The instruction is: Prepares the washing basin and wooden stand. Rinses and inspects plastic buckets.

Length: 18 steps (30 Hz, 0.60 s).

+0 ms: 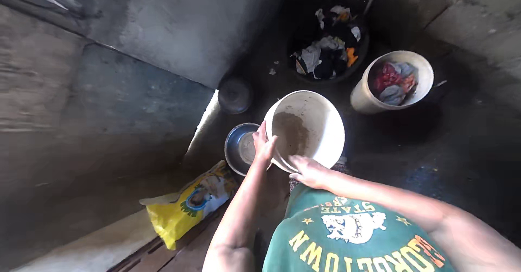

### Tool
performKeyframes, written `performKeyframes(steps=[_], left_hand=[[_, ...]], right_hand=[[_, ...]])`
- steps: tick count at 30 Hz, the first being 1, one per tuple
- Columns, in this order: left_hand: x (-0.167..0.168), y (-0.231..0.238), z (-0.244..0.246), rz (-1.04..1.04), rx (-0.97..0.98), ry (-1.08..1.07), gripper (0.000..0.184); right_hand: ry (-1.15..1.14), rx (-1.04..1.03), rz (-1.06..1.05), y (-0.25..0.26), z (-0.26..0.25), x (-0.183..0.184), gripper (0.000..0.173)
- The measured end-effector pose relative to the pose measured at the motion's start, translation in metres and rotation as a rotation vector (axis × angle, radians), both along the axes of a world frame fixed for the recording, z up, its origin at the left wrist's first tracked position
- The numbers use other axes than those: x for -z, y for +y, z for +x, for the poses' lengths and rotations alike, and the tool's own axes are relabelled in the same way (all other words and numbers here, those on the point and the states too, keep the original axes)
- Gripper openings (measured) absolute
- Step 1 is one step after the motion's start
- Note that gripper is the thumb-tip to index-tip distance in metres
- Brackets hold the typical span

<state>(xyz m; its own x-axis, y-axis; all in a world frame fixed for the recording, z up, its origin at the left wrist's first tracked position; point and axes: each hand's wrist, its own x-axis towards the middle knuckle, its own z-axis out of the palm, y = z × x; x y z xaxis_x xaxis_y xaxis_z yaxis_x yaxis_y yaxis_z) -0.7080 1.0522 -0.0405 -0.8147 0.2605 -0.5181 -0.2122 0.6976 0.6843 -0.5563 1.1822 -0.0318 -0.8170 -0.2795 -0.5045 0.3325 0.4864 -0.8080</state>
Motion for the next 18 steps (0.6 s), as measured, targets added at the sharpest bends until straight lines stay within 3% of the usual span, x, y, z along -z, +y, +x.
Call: performKeyframes(steps=[3,7,10,12,15,18], left_hand=[[-0.007,-0.007,0.001,-0.035,0.033,-0.019,0.076],[-0.005,-0.012,-0.008,-0.004,0.036,0.014,0.072],[-0.032,-0.006,-0.018,0.088,0.139,-0.024,0.070],[-0.037,-0.008,-0.018,0.139,0.030,0.012,0.066],[-0.005,-0.037,-0.005,-0.023,-0.218,0.058,0.065],[0.036,-0.054,0.030,-0.115,-0.385,-0.084,0.073]], right_hand=[[-0.024,0.002,-0.001,-0.028,-0.001,0.008,0.041],[0.047,0.052,-0.006,-0.026,0.001,-0.001,0.040],[0.171,0.296,-0.087,-0.002,0.003,0.002,0.039],[0.237,0.517,-0.137,0.028,0.003,0.005,0.031],[0.262,0.790,-0.198,0.089,0.031,0.002,0.025],[0.176,1.082,-0.318,0.141,0.095,0.005,0.021]])
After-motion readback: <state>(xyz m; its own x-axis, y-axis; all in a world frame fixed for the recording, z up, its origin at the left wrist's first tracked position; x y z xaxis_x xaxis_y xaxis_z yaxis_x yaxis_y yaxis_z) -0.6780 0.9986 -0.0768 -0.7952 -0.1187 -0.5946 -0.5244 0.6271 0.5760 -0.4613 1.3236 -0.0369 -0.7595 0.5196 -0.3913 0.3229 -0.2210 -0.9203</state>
